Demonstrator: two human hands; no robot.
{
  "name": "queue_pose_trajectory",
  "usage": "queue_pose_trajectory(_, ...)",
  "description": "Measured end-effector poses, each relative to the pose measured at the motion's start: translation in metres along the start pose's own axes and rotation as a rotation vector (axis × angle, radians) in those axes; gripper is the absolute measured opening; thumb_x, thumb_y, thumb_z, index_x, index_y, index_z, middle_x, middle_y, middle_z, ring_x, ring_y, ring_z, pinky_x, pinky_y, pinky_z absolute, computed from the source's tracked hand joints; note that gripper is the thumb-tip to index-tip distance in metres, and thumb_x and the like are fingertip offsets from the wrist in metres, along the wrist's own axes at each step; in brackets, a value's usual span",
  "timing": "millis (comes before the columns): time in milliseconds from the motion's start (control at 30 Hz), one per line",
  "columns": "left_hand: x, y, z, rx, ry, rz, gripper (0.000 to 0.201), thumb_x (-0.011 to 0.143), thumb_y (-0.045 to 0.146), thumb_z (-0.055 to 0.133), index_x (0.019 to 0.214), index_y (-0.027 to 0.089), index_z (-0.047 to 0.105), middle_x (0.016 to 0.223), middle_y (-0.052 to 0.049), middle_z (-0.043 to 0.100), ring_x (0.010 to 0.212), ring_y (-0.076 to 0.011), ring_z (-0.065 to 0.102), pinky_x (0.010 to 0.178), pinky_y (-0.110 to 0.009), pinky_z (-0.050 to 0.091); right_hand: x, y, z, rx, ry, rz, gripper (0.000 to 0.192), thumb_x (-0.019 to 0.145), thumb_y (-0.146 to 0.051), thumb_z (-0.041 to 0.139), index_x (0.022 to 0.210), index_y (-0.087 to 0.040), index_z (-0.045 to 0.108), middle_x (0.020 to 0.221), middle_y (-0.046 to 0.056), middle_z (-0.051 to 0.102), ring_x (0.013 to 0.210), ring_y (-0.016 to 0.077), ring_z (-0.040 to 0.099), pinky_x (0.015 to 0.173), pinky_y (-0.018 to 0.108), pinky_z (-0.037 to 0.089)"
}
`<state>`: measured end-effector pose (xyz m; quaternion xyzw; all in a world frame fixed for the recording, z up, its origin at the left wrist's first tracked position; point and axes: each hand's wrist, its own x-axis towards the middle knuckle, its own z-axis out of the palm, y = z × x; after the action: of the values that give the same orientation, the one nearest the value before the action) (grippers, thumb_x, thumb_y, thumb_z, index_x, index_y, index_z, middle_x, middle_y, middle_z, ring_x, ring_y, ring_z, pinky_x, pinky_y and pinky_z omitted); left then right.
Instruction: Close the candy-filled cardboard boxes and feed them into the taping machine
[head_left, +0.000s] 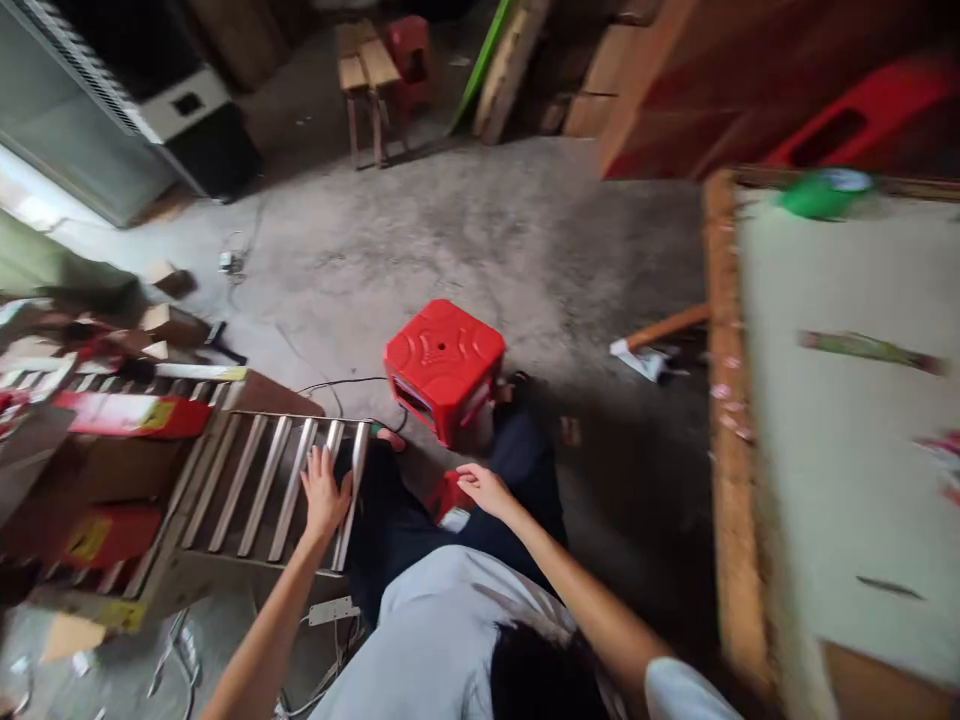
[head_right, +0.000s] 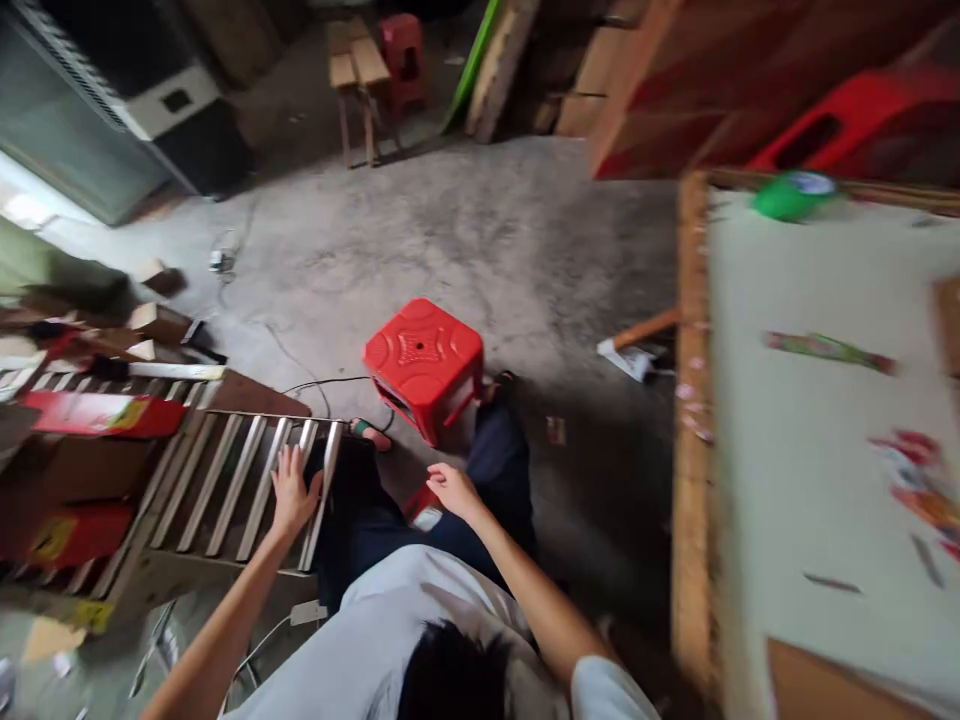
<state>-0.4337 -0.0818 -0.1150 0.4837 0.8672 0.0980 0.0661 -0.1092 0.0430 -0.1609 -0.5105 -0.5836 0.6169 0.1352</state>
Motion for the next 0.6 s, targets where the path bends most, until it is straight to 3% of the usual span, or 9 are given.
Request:
queue_pose_trajectory(67, -0.015, 0.038, 0.030, -0.034, -0.036, 0.067, 0.071, 0.095, 0.045, 0.041, 0.154, 0.007, 0.025, 0.160, -0.025, 0.026, 0.151, -0.0352, 0.017, 0.120, -0.058, 0.018, -0.006, 0.006, -0.014, -0.031, -0.012, 0.017, 0.027, 0.073, -0.015, 0.069, 0.100, -0.018, 0.072, 0.091, 0.007, 0.076, 0.083, 0.0202, 0.073, 0.088, 0.038, 0.058)
queue_pose_trajectory(133, -0.015, 0.057, 0.040, -0.037, -0.012, 0.086, 0.071, 0.096, 0.047, 0.039, 0.154, 0.009, 0.026, 0.159, -0.024, 0.028, 0.150, -0.0355, 0.021, 0.120, -0.056, 0.023, -0.009, 0.007, -0.027, -0.058, -0.020, 0.028, 0.027, 0.074, -0.013, 0.069, 0.101, -0.018, 0.072, 0.093, 0.006, 0.076, 0.083, 0.0188, 0.073, 0.088, 0.036, 0.058)
queue_pose_trajectory(233, -0.004, 0.060, 0.038, -0.075, 0.010, 0.046, 0.064, 0.098, 0.043, 0.031, 0.155, 0.013, 0.029, 0.158, -0.020, 0.033, 0.149, -0.0324, 0.026, 0.120, -0.050, 0.028, -0.005, 0.004, -0.039, -0.060, -0.031, 0.033, 0.028, 0.080, -0.015, 0.066, 0.108, -0.017, 0.070, 0.099, 0.007, 0.076, 0.088, 0.0172, 0.072, 0.088, 0.033, 0.057)
queue_pose_trajectory(333, 0.003, 0.056, 0.032, -0.095, -0.045, -0.030, 0.068, 0.096, 0.047, 0.032, 0.157, 0.020, 0.024, 0.159, -0.016, 0.032, 0.148, -0.0327, 0.028, 0.119, -0.050, 0.031, 0.007, 0.007, -0.041, -0.010, -0.047, 0.053, 0.028, 0.083, -0.018, 0.066, 0.111, -0.019, 0.069, 0.100, 0.005, 0.076, 0.090, 0.0157, 0.072, 0.087, 0.030, 0.057)
queue_pose_trajectory(500, 0.004, 0.059, 0.030, -0.044, -0.222, -0.175, 0.077, 0.088, 0.060, 0.036, 0.152, 0.054, -0.007, 0.164, 0.008, 0.021, 0.145, -0.0347, 0.033, 0.110, -0.060, 0.040, 0.033, 0.033, -0.035, 0.118, -0.019, 0.208, 0.029, 0.082, -0.017, 0.067, 0.111, -0.020, 0.068, 0.100, 0.005, 0.076, 0.093, 0.0180, 0.072, 0.091, 0.032, 0.056)
queue_pose_trajectory(600, 0.006, 0.061, 0.028, 0.036, -0.253, -0.261, 0.076, 0.085, 0.061, 0.033, 0.146, 0.062, -0.013, 0.165, 0.009, 0.015, 0.142, -0.0408, 0.036, 0.098, -0.068, 0.045, 0.046, 0.040, -0.038, 0.196, -0.036, 0.310, 0.027, 0.082, -0.019, 0.069, 0.109, -0.020, 0.069, 0.099, 0.005, 0.076, 0.094, 0.0191, 0.072, 0.092, 0.033, 0.056)
